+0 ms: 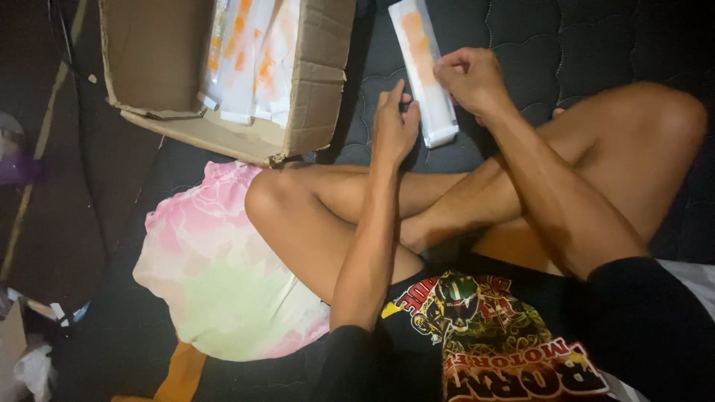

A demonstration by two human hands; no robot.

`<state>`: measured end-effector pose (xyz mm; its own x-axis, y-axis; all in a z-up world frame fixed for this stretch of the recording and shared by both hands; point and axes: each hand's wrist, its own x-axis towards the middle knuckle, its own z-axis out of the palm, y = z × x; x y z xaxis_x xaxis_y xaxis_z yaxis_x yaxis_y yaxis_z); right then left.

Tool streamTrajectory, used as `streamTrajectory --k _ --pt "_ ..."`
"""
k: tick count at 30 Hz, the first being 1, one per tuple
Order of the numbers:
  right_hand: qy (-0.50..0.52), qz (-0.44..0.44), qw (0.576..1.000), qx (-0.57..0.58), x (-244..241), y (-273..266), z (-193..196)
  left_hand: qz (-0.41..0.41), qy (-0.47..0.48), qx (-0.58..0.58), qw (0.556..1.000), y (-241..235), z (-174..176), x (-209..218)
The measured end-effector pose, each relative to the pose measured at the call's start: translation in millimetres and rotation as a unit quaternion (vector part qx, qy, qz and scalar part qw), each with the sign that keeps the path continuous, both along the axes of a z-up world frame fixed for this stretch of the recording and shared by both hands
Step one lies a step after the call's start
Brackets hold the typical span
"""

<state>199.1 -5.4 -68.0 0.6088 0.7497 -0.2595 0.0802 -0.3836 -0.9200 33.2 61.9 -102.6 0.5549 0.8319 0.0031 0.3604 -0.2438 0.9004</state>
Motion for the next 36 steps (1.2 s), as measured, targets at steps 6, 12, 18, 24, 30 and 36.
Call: streamTrajectory --k 6,12,18,24,30,36 --pt "-0.084 -0.002 0.996 -0.028 -2 5 -11 -0.007 0.080 -0.013 0.997 2 8 6" --pt "-0.174 0.049 0.983 -0.020 -2 6 -11 -0.035 0.106 0.007 0.994 0 3 10" --pt "-0.190 0.050 0.980 0.020 -3 3 -17 -0.028 0.102 -0.001 0.994 -1 7 11" --pt "-0.133 0.034 0.990 -0.024 -8 2 2 0.002 0.065 0.010 0.998 -5 10 9" --pt "-0.159 0.039 0.987 -0.012 -8 2 -12 -0.011 0.029 0.014 0.999 -4 8 8" --pt "-0.245 0.062 0.968 -0.003 -16 2 22 0.087 -0.023 0.072 0.993 -1 71 -10"
